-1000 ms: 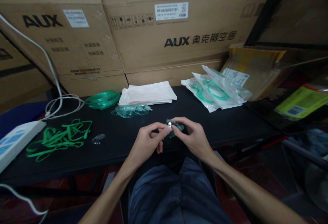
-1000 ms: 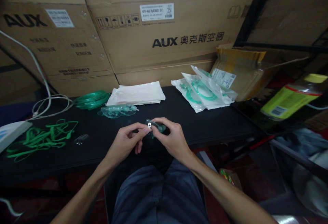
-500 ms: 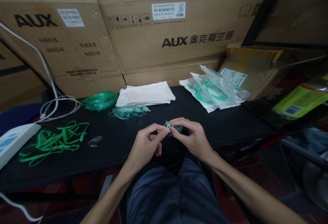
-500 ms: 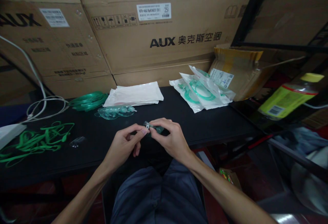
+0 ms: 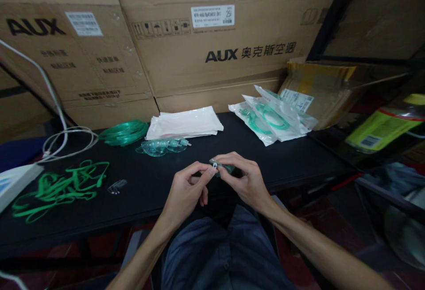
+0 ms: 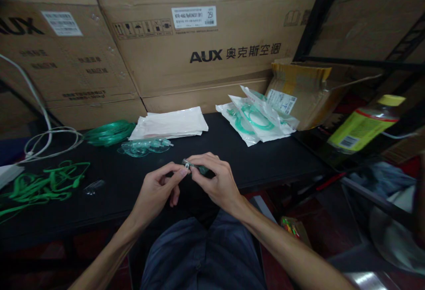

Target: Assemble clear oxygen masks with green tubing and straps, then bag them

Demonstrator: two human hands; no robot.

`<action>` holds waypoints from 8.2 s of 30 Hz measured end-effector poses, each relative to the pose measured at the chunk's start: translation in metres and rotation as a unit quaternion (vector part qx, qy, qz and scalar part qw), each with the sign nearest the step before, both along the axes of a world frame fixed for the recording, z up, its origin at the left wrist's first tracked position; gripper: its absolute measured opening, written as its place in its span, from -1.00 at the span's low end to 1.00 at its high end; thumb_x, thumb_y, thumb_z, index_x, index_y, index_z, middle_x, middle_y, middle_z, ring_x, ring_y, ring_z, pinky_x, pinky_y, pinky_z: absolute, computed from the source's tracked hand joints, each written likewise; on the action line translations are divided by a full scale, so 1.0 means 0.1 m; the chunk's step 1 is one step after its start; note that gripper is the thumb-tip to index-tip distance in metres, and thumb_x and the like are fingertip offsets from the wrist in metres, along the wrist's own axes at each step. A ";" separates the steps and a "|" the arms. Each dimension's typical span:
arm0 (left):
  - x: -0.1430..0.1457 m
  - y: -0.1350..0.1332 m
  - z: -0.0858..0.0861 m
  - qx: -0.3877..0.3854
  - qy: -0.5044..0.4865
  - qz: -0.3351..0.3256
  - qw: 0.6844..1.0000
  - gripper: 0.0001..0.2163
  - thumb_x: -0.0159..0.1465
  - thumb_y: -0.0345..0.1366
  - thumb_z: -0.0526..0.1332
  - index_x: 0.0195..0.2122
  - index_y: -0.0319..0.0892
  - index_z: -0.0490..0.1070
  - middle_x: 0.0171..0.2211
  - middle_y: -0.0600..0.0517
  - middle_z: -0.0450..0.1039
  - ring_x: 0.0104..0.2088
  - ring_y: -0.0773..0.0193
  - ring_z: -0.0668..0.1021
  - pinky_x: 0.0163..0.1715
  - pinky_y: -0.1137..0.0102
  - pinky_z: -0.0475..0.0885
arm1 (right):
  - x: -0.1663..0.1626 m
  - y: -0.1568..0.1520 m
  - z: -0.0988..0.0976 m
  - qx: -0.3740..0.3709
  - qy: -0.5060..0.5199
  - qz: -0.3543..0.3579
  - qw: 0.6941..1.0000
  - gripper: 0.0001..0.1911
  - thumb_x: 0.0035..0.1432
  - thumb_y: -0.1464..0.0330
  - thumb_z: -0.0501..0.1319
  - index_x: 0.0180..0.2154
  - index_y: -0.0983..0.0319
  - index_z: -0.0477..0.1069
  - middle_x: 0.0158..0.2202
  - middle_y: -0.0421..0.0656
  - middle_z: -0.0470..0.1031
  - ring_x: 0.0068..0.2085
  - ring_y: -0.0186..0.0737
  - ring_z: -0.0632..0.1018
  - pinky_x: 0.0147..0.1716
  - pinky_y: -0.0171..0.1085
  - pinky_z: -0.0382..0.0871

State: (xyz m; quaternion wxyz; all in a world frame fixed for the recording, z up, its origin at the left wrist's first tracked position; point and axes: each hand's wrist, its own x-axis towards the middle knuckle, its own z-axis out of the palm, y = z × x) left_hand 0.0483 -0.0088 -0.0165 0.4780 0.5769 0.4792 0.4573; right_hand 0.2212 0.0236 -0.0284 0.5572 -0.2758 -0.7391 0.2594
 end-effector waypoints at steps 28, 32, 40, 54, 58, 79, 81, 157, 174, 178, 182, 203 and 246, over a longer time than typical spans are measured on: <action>0.01 0.03 -0.04 0.118 0.015 0.059 0.991 -0.87 0.29 -0.24 0.30 -0.31 -0.20 0.55 -0.39 0.13 0.32 -0.62 0.54 0.43 -0.67 0.61 0.32 | 0.01 0.06 -0.07 -0.212 0.098 0.132 0.963 -0.70 0.25 0.35 0.32 0.03 0.14 0.49 0.01 -0.11 0.59 0.05 -0.19 0.60 0.09 -0.21 0.47; 0.01 0.05 -0.05 0.111 0.015 0.060 0.992 -0.87 0.28 -0.25 0.32 -0.30 -0.20 0.56 -0.36 0.11 0.35 -0.53 0.47 0.51 -0.57 0.59 0.45 | -0.01 0.05 -0.12 -0.204 0.116 0.116 0.965 -0.65 0.18 0.41 0.37 0.01 0.15 0.47 -0.03 -0.12 0.61 0.05 -0.16 0.61 0.14 -0.18 0.45; 0.01 0.03 -0.06 0.139 0.015 0.078 0.987 -0.88 0.30 -0.25 0.32 -0.28 -0.19 0.57 -0.33 0.08 0.39 -0.38 0.39 0.57 -0.34 0.52 0.57 | 0.01 0.05 -0.06 -0.213 0.058 0.083 0.972 -0.82 0.18 0.36 0.36 -0.18 0.19 0.44 -0.25 -0.21 0.54 -0.20 -0.28 0.57 -0.15 -0.29 0.44; -0.10 0.03 -0.06 0.198 0.146 0.053 0.968 -0.92 0.36 -0.29 0.26 -0.24 -0.15 0.54 -0.21 0.03 0.47 -0.17 0.32 0.55 -0.18 0.51 0.50 | 0.01 0.01 -0.02 -0.129 -0.089 0.030 0.987 -0.83 0.14 0.40 0.31 -0.19 0.21 0.42 -0.32 -0.24 0.49 -0.31 -0.29 0.49 -0.25 -0.31 0.34; -0.09 0.05 -0.08 0.211 0.159 0.048 0.963 -0.92 0.37 -0.30 0.25 -0.22 -0.15 0.52 -0.21 0.03 0.51 -0.19 0.31 0.55 -0.15 0.47 0.48 | -0.02 -0.03 0.00 -0.051 -0.122 -0.033 0.991 -0.81 0.12 0.46 0.27 -0.18 0.23 0.40 -0.28 -0.18 0.50 -0.27 -0.25 0.52 -0.22 -0.31 0.35; -0.05 0.06 -0.05 0.194 0.163 0.044 0.966 -0.86 0.39 -0.27 0.20 -0.27 -0.14 0.53 -0.26 0.01 0.51 -0.23 0.26 0.56 -0.20 0.43 0.49 | -0.05 -0.04 -0.04 -0.060 -0.088 -0.051 0.993 -0.95 0.25 0.44 0.21 -0.27 0.19 0.44 -0.32 -0.19 0.52 -0.29 -0.24 0.53 -0.26 -0.31 0.37; -0.05 0.06 -0.07 0.197 0.165 0.046 0.965 -0.86 0.39 -0.28 0.21 -0.27 -0.15 0.53 -0.26 0.01 0.51 -0.23 0.27 0.56 -0.19 0.42 0.47 | -0.05 -0.03 -0.03 -0.059 -0.088 -0.043 0.993 -0.95 0.23 0.44 0.22 -0.28 0.20 0.45 -0.33 -0.19 0.52 -0.31 -0.25 0.53 -0.26 -0.30 0.36; -0.48 0.07 0.08 -0.033 -0.293 -0.048 0.954 -0.60 0.18 -0.15 0.46 0.00 -0.22 0.56 -0.09 -0.14 0.66 -0.17 0.23 0.65 -0.01 0.38 0.48 | -0.21 0.08 0.22 -0.376 0.047 0.191 0.906 -0.68 0.04 0.13 0.43 -0.30 0.24 0.55 -0.39 -0.21 0.45 -0.39 -0.33 0.37 -0.44 -0.33 0.13; -1.13 -0.23 0.14 0.202 0.272 0.074 0.938 -0.82 0.33 -0.11 0.29 -0.19 -0.06 0.59 0.00 -0.02 0.58 0.03 0.11 0.56 0.12 0.20 0.39 | -0.11 0.14 0.05 -0.347 0.035 0.091 0.933 -0.60 0.04 0.04 0.41 -0.31 0.26 0.56 -0.44 -0.22 0.40 -0.41 -0.32 0.34 -0.46 -0.31 0.12; -1.66 -0.34 0.10 0.243 0.417 0.128 0.866 -0.72 0.31 -0.02 0.29 -0.06 -0.04 0.56 -0.02 -0.01 0.58 0.03 0.08 0.53 0.13 0.15 0.38 | -0.10 0.14 0.05 -0.347 0.036 0.103 0.932 -0.61 0.05 0.05 0.41 -0.30 0.25 0.56 -0.41 -0.21 0.43 -0.39 -0.31 0.36 -0.43 -0.31 0.14; -1.97 -0.37 0.05 0.201 0.477 0.127 0.846 -0.43 0.31 0.08 0.25 0.29 0.01 0.31 0.05 0.00 0.55 0.12 0.04 0.45 0.16 0.11 0.35 | -0.10 0.14 0.04 -0.349 0.037 0.106 0.931 -0.61 0.06 0.05 0.41 -0.30 0.25 0.56 -0.42 -0.21 0.41 -0.41 -0.32 0.34 -0.44 -0.30 0.12; -1.79 -0.33 0.08 0.201 0.461 0.100 0.858 -0.54 0.29 0.02 0.30 0.18 0.02 0.45 0.14 -0.05 0.49 0.16 -0.02 0.45 0.23 0.07 0.29 | -0.16 0.18 0.09 -0.402 0.060 0.130 0.905 -0.64 -0.01 0.10 0.45 -0.33 0.25 0.54 -0.49 -0.27 0.31 -0.49 -0.39 0.21 -0.52 -0.32 -0.04; -1.16 0.63 0.23 0.310 0.387 0.112 0.861 -0.70 0.43 -0.15 0.10 0.05 -0.06 0.53 0.01 -0.07 0.54 0.06 0.04 0.51 0.16 0.16 0.32 | -0.61 1.04 0.21 -0.087 -0.119 0.042 0.988 -0.72 0.27 0.36 0.25 -0.01 0.22 0.60 -0.01 0.00 0.64 -0.04 -0.03 0.62 0.04 -0.07 0.43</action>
